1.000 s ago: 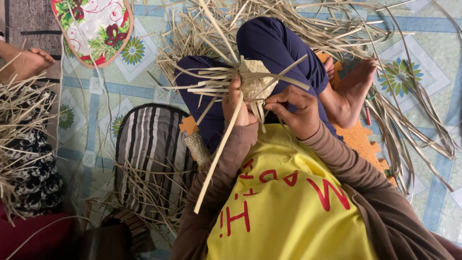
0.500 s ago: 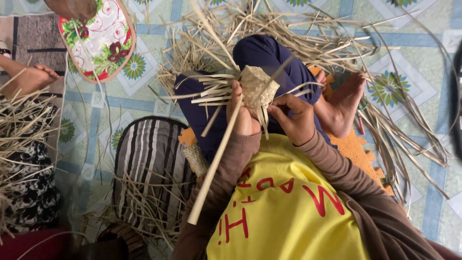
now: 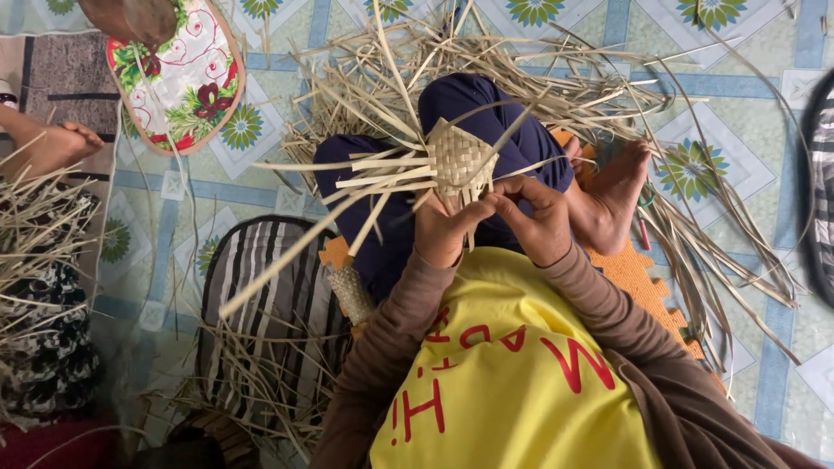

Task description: Weaving thin strips of natural fiber together to form a small basket or pouch.

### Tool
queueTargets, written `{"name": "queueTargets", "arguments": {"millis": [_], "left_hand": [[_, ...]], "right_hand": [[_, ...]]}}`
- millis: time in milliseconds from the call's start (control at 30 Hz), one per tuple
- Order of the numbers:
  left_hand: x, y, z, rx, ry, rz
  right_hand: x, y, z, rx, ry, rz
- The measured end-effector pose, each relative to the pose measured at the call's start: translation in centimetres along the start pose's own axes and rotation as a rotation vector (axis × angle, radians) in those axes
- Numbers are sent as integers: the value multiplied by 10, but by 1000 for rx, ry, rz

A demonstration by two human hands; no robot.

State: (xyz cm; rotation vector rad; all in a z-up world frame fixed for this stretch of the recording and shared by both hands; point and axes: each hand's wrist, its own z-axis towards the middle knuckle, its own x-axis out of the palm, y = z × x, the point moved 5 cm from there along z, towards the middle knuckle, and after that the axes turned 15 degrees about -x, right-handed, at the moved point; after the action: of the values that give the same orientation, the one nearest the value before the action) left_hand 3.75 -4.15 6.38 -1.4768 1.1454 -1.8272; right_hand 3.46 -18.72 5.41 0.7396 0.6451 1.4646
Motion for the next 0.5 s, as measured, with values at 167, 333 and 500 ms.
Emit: {"name": "queueTargets", "arguments": {"millis": [167,333,500], "left_hand": [[-59,64,12,243,-336,48],[-22,17,8,256,-414,-34],[3,-15,0,334,-352,10]], "right_hand": [[-2,12,9,-178,-22,-152],[7,60,32,-402,36,-268],[1,43,29,-255,81,-55]]}}
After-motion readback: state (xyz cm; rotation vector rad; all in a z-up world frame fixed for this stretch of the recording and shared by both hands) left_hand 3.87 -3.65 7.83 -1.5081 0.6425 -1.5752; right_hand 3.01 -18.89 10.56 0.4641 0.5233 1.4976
